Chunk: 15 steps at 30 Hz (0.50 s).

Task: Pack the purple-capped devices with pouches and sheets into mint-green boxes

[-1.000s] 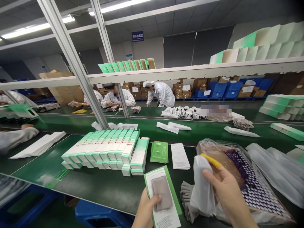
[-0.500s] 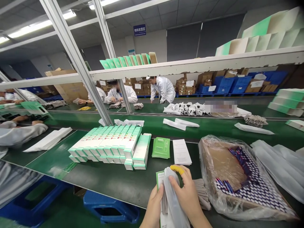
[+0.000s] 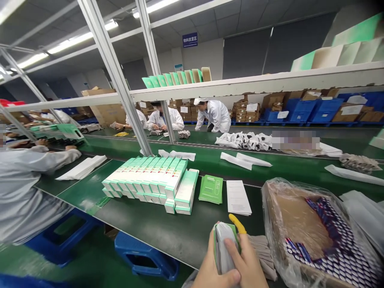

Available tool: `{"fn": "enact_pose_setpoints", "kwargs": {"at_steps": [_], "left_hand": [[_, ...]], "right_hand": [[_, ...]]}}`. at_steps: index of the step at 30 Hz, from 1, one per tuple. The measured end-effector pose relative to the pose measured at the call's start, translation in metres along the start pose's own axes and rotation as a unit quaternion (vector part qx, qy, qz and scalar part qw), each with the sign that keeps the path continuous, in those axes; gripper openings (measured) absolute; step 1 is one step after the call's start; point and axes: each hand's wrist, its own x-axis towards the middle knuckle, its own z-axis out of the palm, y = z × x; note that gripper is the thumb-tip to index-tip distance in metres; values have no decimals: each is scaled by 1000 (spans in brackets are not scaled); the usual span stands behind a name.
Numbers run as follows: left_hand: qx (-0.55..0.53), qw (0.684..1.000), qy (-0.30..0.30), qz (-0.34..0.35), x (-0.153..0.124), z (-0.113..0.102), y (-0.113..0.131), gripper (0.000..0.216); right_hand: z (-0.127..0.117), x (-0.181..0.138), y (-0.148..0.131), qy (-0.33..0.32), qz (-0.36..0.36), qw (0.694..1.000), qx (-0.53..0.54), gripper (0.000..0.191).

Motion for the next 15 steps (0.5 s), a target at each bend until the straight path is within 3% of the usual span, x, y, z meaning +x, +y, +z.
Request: {"fn": "enact_pose_setpoints", "kwargs": {"at_steps": [3,5,7,10,15], "left_hand": [[158,985,66,-4,3,-2,8,109],[295,946,122,-48,5,-3,14,104],[395,900,141,-117,7,-2,21,105],[460,863,120,-170,10,0,26,106],[453,878,44,-148,7,-8,22,102]], "right_hand": [[7,0,-6,3,34,997,67,52],[14,0,-10,0,51,992,116,54],[20,0,-13,-9,56,987,153,62],[23,3,-12,-6,77,979,188,72],[12,14,-6,57,112,952,279,70]]}}
